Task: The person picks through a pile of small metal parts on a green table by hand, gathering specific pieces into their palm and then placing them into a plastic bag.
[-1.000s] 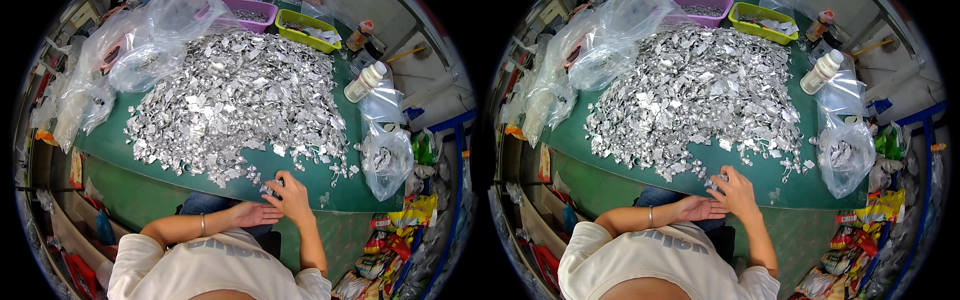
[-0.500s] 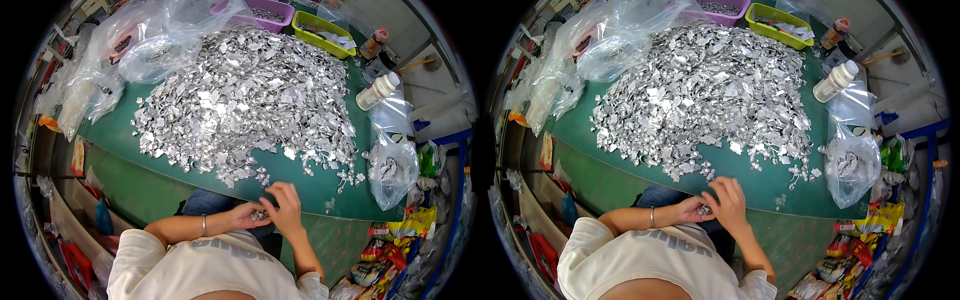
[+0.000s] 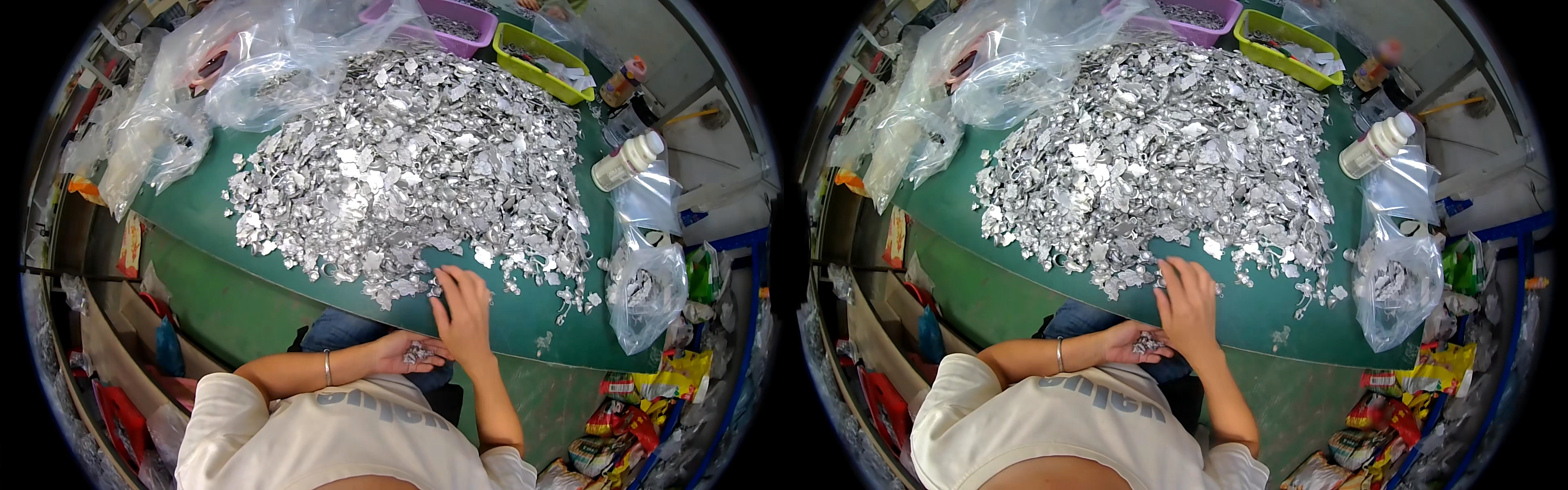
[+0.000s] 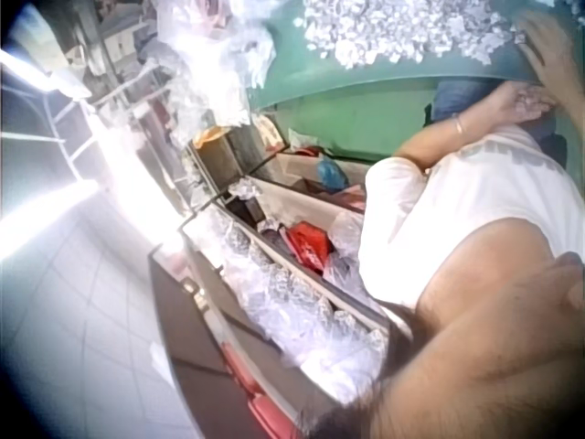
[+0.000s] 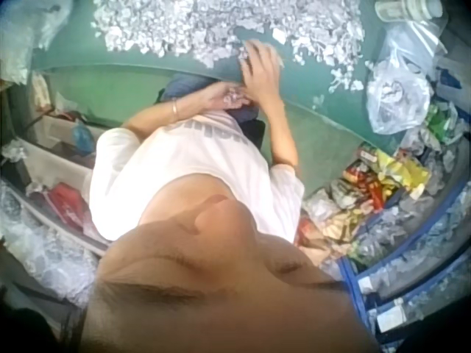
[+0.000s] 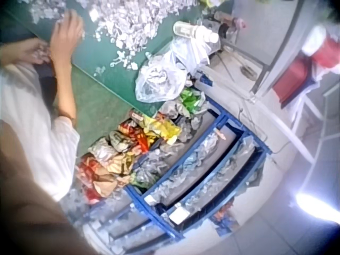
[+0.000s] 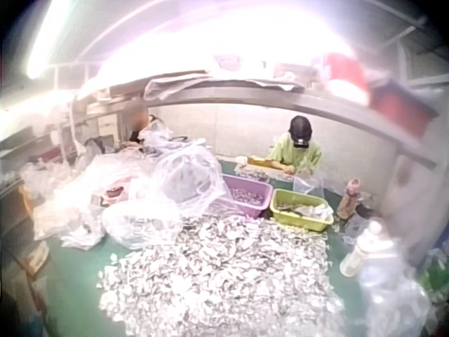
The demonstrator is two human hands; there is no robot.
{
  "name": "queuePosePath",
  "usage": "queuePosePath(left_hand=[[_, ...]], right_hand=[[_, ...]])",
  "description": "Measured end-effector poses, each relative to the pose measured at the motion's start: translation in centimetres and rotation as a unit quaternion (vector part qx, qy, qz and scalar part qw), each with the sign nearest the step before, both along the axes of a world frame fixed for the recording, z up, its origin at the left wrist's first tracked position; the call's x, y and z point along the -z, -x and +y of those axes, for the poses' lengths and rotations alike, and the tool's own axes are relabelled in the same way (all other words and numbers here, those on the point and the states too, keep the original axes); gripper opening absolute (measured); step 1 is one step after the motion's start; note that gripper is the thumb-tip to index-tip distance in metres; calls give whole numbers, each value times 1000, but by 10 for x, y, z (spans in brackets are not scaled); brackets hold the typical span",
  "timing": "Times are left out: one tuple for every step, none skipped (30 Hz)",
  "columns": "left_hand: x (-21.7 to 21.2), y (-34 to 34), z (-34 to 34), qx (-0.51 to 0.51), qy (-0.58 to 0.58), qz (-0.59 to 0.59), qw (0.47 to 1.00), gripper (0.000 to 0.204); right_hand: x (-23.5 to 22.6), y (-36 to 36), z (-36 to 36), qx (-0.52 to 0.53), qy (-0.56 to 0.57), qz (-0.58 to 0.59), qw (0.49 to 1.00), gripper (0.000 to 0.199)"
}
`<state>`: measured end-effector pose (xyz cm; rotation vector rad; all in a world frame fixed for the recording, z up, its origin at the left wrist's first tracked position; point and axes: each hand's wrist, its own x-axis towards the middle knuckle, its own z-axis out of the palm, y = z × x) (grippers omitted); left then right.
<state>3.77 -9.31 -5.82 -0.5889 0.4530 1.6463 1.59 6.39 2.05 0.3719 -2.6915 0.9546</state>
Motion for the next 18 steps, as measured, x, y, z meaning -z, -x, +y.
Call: queuePosePath(left_hand=[[4,0,-2,-20,-44,-7,999,35],[9,-1,-3,-40,-88,-13,995,37],[14,-2,-6,-63,-130,-20,989,39],[19,-4,-9,-88,-165,-34,982,40],[24,-6,-11,-112,-200,-48,972,42],[26,-8,-12,-135,-235,-61,961,43],[23,-7,-12,-144,-228,-76,960,42],[17,-6,-13,-152,-221,-91,959,40],[13,-6,-13,-159,-214,-105,958,39],[17,-8,-14,-151,-187,-112,964,38],[26,-11,-14,-142,-161,-118,970,36],[35,-13,-13,-133,-134,-123,974,34],[46,-15,-14,-123,-189,-127,966,32],[58,-16,-15,-113,-243,-129,955,30],[64,-17,-17,-103,-296,-131,941,28],[57,-15,-17,-84,-228,-80,967,27],[49,-13,-18,-64,-159,-27,985,26],[35,-9,-20,-44,-88,26,995,25]], right_hand=[[3,1,-2,-20,-15,1,1000,32],[7,2,-4,-40,-31,2,999,31],[12,-3,-1,-42,-19,-6,999,29],[11,-11,0,-54,-15,-27,998,28],[8,-19,1,-67,-11,-48,997,28],[6,-29,2,-77,-9,-69,995,28],[4,-40,2,-102,0,-92,991,29],[0,-46,1,-121,3,-94,988,29],[-5,-51,0,-140,8,-95,986,30],[-9,-54,-2,-159,13,-96,983,30],[-10,-54,0,-182,31,-105,977,31],[-10,-52,0,-169,56,-104,978,32],[-8,-46,-1,-157,81,-103,979,32],[-7,-39,-2,-145,107,-102,978,33],[-7,-28,-7,-108,93,-88,986,32],[-10,-14,-14,-68,77,-72,992,32],[-12,-6,-17,-28,62,-56,996,32],[-9,-1,-18,-32,37,-51,997,32]])
